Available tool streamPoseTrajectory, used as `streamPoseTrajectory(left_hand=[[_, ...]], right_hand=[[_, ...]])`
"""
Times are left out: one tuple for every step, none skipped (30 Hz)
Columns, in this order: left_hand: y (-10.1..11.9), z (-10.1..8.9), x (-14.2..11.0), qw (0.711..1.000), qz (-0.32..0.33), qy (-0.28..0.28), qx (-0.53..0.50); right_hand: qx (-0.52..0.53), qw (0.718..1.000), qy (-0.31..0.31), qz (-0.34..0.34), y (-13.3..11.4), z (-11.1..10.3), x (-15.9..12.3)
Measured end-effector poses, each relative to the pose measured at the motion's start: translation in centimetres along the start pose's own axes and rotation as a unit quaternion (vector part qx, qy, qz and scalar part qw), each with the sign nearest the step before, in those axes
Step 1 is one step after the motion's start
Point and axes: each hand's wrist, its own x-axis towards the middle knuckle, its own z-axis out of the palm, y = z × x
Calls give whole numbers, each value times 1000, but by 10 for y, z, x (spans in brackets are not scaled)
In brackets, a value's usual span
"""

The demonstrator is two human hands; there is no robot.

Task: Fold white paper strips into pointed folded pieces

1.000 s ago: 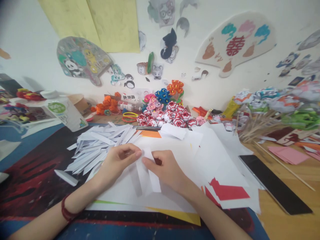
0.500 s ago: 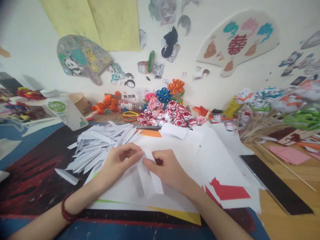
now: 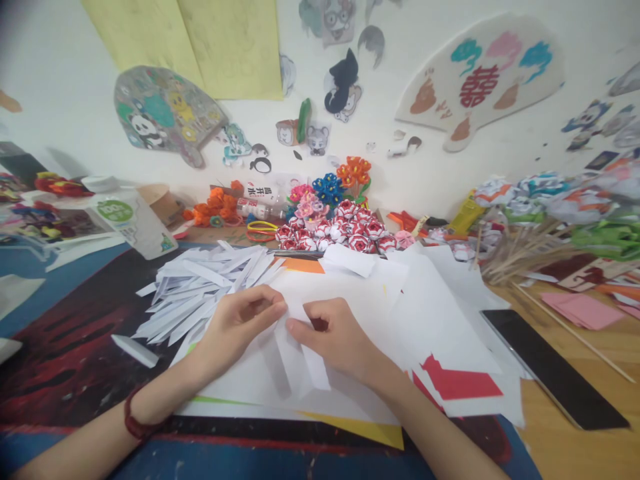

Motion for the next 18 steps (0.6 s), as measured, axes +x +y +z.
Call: streamPoseTrajectory(left_hand=[[0,0,0,1000,1,1,-1],[-1,1,0,1000,2,1,-3],[-1,1,0,1000,1,2,-3],[-2,0,1,1000,-1,4,-1],[-2,0,1,1000,-2,5,4],[-3,-1,2,1000,-4,4,10],[-3,-1,2,1000,-6,2,17],[-3,-2,3,1000,-8,-1,23],[-3,-3,3,1000,-10,-5,28],[-3,-3,3,999,-10,-10,31],[-3,-3,3,999,-7,-12,35],[-2,-3,2,999,2,-17,41],[-1,-3,1,998,13,-23,49],[-1,-2,0,997,22,-32,61],[0,-2,-1,996,32,-38,73],[1,-2,-2,995,42,-43,85],[2,-1,-2,993,50,-44,96],[2,-1,-3,992,57,-42,104]], right_hand=[[1,1000,0,0,0,0,0],[1,1000,0,-1,0,0,0],[1,1000,-1,-1,0,0,0],[1,1000,-1,-1,0,0,0],[-1,1000,-1,0,0,0,0],[-2,1000,-2,1,0,-1,0],[-5,1000,-3,2,0,-1,-1],[-6,1000,-3,3,1,-1,-1],[-7,1000,-3,3,1,-1,-1],[-7,1000,-3,2,2,-1,-2],[-5,1000,-2,1,2,-1,-2],[-3,1000,0,0,2,-1,-2],[-1,1000,1,-2,2,0,-2],[3,1000,2,-4,2,0,-2],[6,1000,2,-7,2,0,-1],[9,1000,1,-10,2,0,-1],[12,1000,0,-13,2,1,-1],[15,1000,-1,-16,2,1,-1]])
